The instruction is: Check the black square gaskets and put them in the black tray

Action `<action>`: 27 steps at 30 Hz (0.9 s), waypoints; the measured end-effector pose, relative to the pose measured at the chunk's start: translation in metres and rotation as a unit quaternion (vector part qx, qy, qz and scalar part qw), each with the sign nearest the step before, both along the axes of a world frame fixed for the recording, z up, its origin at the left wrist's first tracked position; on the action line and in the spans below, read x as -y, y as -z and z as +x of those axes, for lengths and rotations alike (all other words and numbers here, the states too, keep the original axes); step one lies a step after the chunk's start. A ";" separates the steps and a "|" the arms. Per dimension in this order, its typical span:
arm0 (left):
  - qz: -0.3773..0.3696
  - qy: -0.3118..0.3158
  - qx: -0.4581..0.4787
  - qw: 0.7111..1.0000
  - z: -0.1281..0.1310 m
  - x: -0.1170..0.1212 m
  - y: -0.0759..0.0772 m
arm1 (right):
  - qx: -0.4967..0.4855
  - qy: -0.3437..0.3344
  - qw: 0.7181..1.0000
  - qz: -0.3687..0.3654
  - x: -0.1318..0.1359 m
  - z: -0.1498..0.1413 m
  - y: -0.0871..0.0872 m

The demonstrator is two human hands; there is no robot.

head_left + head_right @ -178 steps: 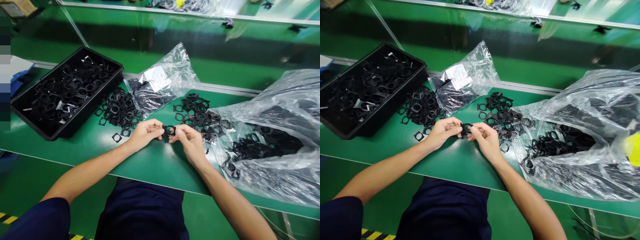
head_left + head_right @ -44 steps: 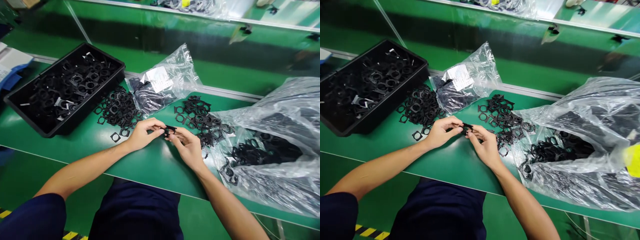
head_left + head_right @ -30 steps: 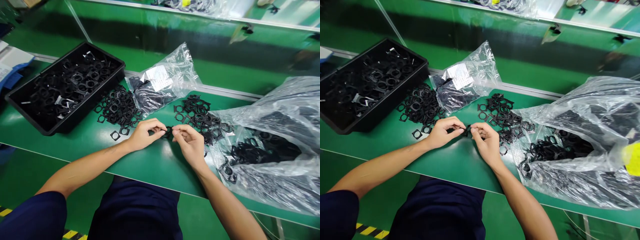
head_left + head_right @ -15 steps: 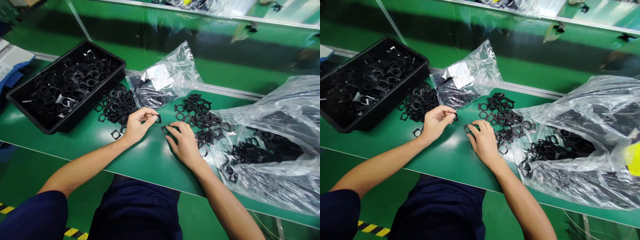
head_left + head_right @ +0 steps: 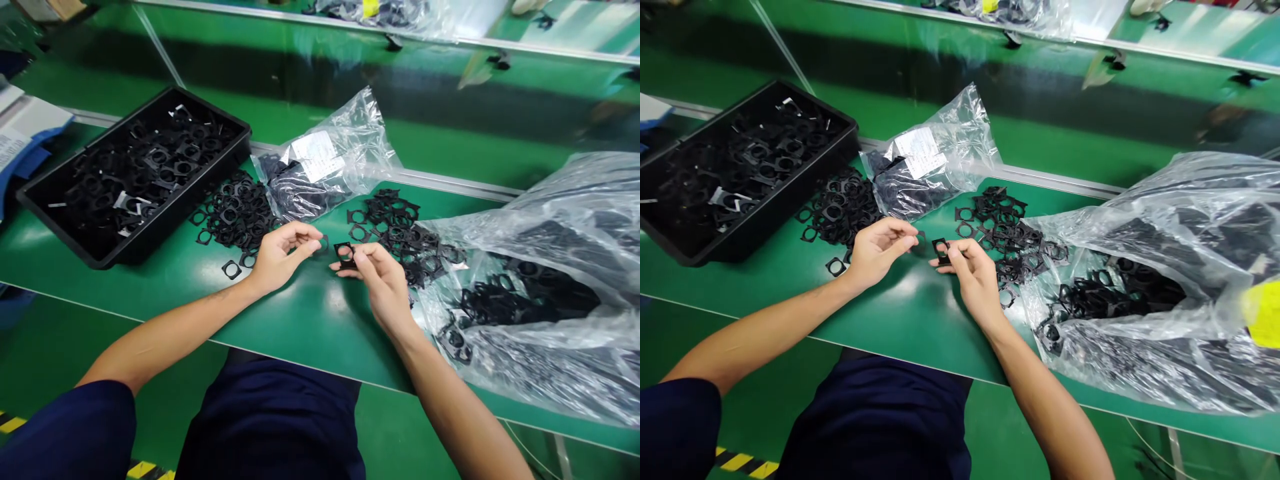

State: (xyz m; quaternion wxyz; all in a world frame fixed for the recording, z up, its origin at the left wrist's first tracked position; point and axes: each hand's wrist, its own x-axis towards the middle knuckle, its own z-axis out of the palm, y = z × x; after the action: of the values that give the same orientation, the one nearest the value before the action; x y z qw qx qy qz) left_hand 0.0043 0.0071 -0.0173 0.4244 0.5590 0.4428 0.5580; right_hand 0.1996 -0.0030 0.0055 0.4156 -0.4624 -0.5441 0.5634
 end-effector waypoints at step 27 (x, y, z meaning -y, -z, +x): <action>0.059 0.003 -0.056 0.997 0.002 0.006 -0.001 | -0.066 0.055 0.992 -0.096 0.000 -0.005 0.006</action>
State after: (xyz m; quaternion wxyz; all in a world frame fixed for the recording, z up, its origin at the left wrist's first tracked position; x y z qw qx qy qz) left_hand 0.0060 0.0007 -0.0165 0.3667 0.6151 0.4304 0.5494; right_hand 0.1949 -0.0027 -0.0004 0.4345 -0.4919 -0.4324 0.6184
